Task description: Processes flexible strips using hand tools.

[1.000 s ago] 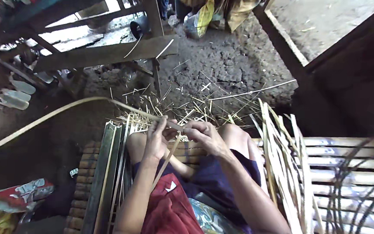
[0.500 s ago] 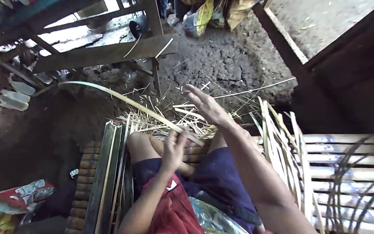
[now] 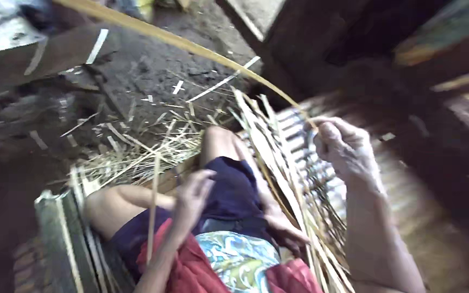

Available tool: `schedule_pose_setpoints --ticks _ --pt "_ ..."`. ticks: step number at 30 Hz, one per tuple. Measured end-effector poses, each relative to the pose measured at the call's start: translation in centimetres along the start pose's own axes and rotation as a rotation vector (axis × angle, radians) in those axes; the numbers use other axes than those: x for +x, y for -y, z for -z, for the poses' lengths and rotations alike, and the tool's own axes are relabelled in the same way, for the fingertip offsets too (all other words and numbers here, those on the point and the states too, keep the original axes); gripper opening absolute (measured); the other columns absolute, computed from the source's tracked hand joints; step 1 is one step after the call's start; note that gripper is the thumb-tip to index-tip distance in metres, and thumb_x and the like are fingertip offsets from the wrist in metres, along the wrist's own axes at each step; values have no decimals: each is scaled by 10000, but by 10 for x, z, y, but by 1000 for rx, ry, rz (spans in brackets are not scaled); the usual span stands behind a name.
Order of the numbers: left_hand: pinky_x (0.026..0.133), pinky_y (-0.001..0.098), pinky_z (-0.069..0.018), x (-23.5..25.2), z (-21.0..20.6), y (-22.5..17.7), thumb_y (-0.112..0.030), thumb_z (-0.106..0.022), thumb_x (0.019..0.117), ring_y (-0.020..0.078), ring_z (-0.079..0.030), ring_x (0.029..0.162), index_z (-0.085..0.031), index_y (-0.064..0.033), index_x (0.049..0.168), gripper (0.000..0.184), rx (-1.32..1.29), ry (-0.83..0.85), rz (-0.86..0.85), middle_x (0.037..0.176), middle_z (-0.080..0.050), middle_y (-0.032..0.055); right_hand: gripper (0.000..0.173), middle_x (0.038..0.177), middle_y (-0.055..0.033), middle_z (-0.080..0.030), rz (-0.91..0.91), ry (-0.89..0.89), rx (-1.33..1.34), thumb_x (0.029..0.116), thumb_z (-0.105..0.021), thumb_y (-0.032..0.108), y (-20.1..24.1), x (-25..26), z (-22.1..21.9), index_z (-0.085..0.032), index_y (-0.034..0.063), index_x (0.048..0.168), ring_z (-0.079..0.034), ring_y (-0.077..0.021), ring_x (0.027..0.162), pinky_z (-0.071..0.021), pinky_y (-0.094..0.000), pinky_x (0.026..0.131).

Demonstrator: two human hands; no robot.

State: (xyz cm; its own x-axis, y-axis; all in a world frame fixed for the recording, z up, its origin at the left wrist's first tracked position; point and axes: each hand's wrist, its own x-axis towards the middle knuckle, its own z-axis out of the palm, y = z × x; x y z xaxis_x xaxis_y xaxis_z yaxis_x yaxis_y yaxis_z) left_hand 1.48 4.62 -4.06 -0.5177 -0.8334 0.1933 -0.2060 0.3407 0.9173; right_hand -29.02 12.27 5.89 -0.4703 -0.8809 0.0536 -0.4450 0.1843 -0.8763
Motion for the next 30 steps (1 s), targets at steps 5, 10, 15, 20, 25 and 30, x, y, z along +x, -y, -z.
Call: schedule_pose_setpoints --ticks 5,10,15,20,25,30 --pt "1175 507 -355 25 84 54 -216 -517 1063 410 -460 1398 -479 93 1439 488 350 -155 311 1468 -483 320 293 725 -20 -571 -540 -178 -293 1082 -506 244 -74 -120 38 -714 42 1122 -482 -71 598 -450 -286 598" --pt "990 319 -497 37 83 76 -219 -354 1119 163 -641 1119 -371 56 1509 477 16 -6 557 1263 -644 185 355 1151 -260 -681 -854 36 -508 1093 -469 203 -121 -188 20 -635 -3 1329 -682 -373 1004 -518 -550 928" --pt "471 120 -466 51 78 66 -159 -306 1125 -18 -517 485 -521 -76 1323 303 -506 -62 635 666 -560 -94 382 1313 -329 -590 -711 29 -718 1050 -565 176 -93 -157 0 -600 -9 1382 -565 -525 1215 -439 -660 1001" --pt "376 95 -325 49 80 35 -189 -293 1133 -41 -351 406 -528 -101 1302 303 -591 76 860 657 -507 -77 271 1081 -191 -704 -66 192 -539 993 -633 207 -41 -128 -78 -724 53 1197 -692 -349 1001 -571 -509 881" --pt "408 103 -362 10 58 19 -113 -284 1122 -26 -397 435 -476 -54 1184 210 -627 48 912 739 -566 -40 218 995 -211 -681 307 606 -670 965 -657 200 -29 -142 -152 -730 7 1035 -674 -406 949 -537 -516 747" --pt "526 132 -485 -13 51 -6 -22 -362 1057 -9 -557 556 -518 -49 1239 241 -650 17 673 860 -679 -17 227 1048 -232 -678 360 723 -732 951 -597 22 -18 -148 -146 -706 -34 1142 -682 -421 964 -559 -536 731"
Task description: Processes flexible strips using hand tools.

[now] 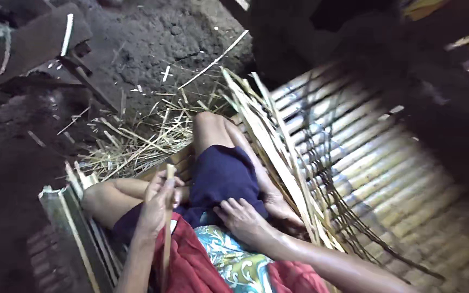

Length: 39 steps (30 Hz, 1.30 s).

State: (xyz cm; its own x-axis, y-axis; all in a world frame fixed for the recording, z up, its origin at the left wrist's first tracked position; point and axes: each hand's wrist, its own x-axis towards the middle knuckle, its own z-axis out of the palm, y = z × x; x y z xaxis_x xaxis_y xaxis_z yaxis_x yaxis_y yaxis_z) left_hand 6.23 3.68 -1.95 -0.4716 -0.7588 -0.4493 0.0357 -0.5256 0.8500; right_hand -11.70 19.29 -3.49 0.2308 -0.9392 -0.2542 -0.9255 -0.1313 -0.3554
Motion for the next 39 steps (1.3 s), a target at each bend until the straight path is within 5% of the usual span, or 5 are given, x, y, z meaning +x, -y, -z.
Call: schedule_pose_setpoints --ticks 8,12,19,24,39 --pt "533 128 -506 -45 -28 -19 -88 -505 1047 -40 -569 591 -685 -38 1067 187 -69 3 -272 842 -668 -67 255 997 -234 -706 -166 7 412 1007 -521 97 -41 30 60 -701 -66 1086 -709 -383 868 -562 -569 767" --pt "539 128 -522 -55 -30 -21 -117 -616 1014 -39 -582 604 -714 -46 1048 126 -115 -41 -339 842 -671 -66 119 807 160 -680 8 -295 1096 977 -635 319 -64 43 81 -718 238 950 -624 69 713 -537 -129 654" --pt "557 146 -543 -64 -40 -19 -98 -665 984 -19 -599 641 -709 -36 987 77 -149 -41 -356 891 -662 -27 641 864 23 -743 259 545 1923 1009 -358 668 -41 83 99 -453 287 1515 -630 -1 553 -515 -136 497" --pt "559 149 -543 -65 -46 -19 -83 -664 979 -19 -609 644 -723 -26 1060 116 -146 -89 -340 921 -698 -25 669 610 104 -546 194 851 1914 856 -418 845 -30 87 114 -601 204 918 -569 14 469 -493 -152 431" --pt "534 154 -543 -64 -48 -17 -70 -670 969 0 -604 610 -722 -37 1010 74 -115 -150 -355 848 -669 -18 648 566 127 -480 154 959 1834 859 -452 831 -35 92 121 -563 195 801 -521 48 441 -447 -107 415"
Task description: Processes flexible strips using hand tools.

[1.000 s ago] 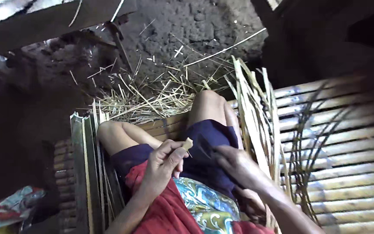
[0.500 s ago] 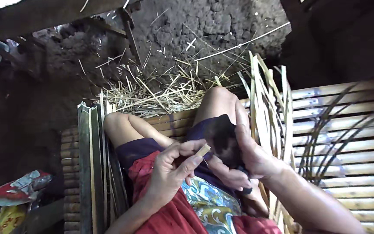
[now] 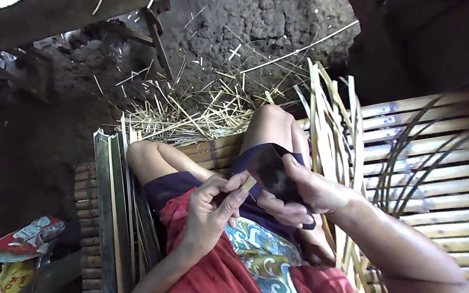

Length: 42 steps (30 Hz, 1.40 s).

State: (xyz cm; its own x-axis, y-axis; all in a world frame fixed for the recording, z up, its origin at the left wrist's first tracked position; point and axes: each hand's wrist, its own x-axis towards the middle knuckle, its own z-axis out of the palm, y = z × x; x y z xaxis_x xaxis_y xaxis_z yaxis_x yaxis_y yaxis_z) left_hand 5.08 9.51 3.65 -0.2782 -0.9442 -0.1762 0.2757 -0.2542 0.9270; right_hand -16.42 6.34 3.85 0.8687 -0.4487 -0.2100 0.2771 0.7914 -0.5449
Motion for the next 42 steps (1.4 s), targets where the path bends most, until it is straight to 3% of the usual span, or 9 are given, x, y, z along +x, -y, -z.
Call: schedule_pose_setpoints --ticks 8,20,24,27,29,31,35,38,42 --pt "534 150 -543 -2 0 3 -71 -684 958 -8 -591 612 -692 -55 897 64 25 2 -62 842 -638 -28 659 550 138 -453 -51 13 -36 849 -437 841 5 -1 0 -547 193 800 -510 63 428 -441 -96 407" --pt "534 124 -516 -2 4 3 -154 -699 969 -40 -574 623 -729 -77 917 98 -29 78 -84 864 -655 -52 645 517 143 -382 -128 27 -51 881 -452 814 12 0 -9 -507 182 766 -417 82 369 -363 -80 350" --pt "543 118 -508 -6 1 7 -110 -702 953 -54 -587 629 -743 -77 920 62 -19 112 -56 832 -683 -74 646 489 128 -358 -241 27 -153 953 -330 779 16 10 -17 -488 173 795 -389 70 340 -345 -100 321" --pt "539 117 -509 -5 4 8 -108 -698 958 -52 -587 627 -713 -85 899 65 -53 109 -34 822 -670 -73 722 538 71 -494 -273 -44 -238 969 -195 771 23 14 -19 -535 149 835 -491 31 383 -410 -113 359" --pt "546 136 -525 -1 8 2 -103 -685 971 -24 -610 633 -731 -39 981 80 -78 135 -9 856 -705 -30 677 663 51 -635 -111 -101 -475 1006 -193 720 28 11 -15 -595 175 1001 -584 6 485 -483 -135 437" --pt "615 167 -567 8 20 -6 -167 -620 1024 -1 -637 701 -703 -32 1087 171 -39 243 -11 931 -693 -25 447 813 83 -657 121 -246 -808 1054 -392 562 31 6 -16 -547 230 1308 -606 18 622 -521 -138 538" --pt "880 188 -549 43 18 -5 -591 -407 1028 -52 -658 983 -774 -284 1065 480 22 257 -219 1071 -729 -172 462 877 63 -676 667 -564 -1308 1021 -603 402 14 11 -22 -580 118 1384 -613 69 736 -538 -115 658" --pt "761 143 -535 68 -20 -10 -560 -435 1038 -76 -651 842 -744 -302 966 408 -296 164 -108 885 -713 -170 442 975 -7 -721 903 -646 -1387 1025 -623 299 6 19 -20 -572 76 1403 -651 32 792 -562 -142 709" --pt "609 100 -500 70 -44 -11 -632 -421 1012 -85 -604 695 -636 -296 949 404 -580 293 -33 776 -617 -152 480 948 22 -696 894 -663 -1263 1019 -631 280 -4 14 -25 -525 101 1452 -629 46 751 -551 -126 662"
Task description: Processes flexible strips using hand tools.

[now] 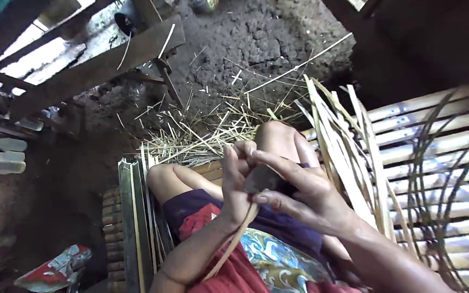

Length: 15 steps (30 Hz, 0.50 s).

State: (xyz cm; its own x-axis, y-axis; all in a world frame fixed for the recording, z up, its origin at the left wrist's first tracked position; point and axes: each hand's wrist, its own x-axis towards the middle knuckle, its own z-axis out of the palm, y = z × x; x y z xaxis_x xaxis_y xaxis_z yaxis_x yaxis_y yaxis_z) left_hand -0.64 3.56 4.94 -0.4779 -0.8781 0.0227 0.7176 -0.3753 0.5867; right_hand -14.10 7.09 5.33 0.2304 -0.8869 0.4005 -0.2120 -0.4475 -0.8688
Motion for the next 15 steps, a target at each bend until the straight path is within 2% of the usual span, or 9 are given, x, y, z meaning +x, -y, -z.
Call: schedule_pose_setpoints --ticks 2,4,7,10,12,15 --pt "636 123 -530 -4 -4 2 -654 -409 1005 -61 -643 733 -654 -286 976 443 -11 -38 17 806 -660 -130 521 939 34 -678 -67 41 32 1045 -577 327 5 -6 5 -455 124 1508 -628 49 756 -556 -133 665" --pt "637 136 -523 -5 -7 1 -673 -348 1012 -41 -629 718 -617 -274 976 482 21 -59 35 785 -631 -117 597 963 22 -659 -89 61 5 1052 -549 392 11 -13 4 -362 131 1556 -613 51 805 -539 -126 716" --pt "565 125 -504 -5 -12 0 -679 -261 1018 -48 -609 624 -563 -272 984 507 102 -90 1 692 -606 -127 695 968 -40 -637 -81 -85 -131 1011 -610 450 17 -23 -14 -310 107 1535 -599 -2 788 -521 -146 716" --pt "560 123 -497 -7 -14 -1 -627 -207 1046 -45 -596 601 -535 -254 1029 497 129 -116 -44 681 -600 -122 684 916 -49 -627 -121 -226 -123 1000 -649 410 19 -29 -31 -299 123 1513 -600 -29 735 -526 -168 680" --pt "561 118 -481 -7 -12 -2 -621 -228 1049 -41 -579 594 -531 -243 1052 485 224 -125 -99 675 -580 -113 693 888 -51 -617 -166 -270 -140 1001 -639 428 22 -30 -38 -304 107 1516 -588 -33 714 -520 -170 669" --pt "577 110 -478 -7 -11 -3 -615 -307 1046 -54 -572 610 -542 -250 1025 434 296 -136 -161 683 -573 -131 773 834 -49 -609 -203 -216 -267 994 -612 492 28 -29 -31 -287 76 1559 -559 -49 671 -493 -183 625"
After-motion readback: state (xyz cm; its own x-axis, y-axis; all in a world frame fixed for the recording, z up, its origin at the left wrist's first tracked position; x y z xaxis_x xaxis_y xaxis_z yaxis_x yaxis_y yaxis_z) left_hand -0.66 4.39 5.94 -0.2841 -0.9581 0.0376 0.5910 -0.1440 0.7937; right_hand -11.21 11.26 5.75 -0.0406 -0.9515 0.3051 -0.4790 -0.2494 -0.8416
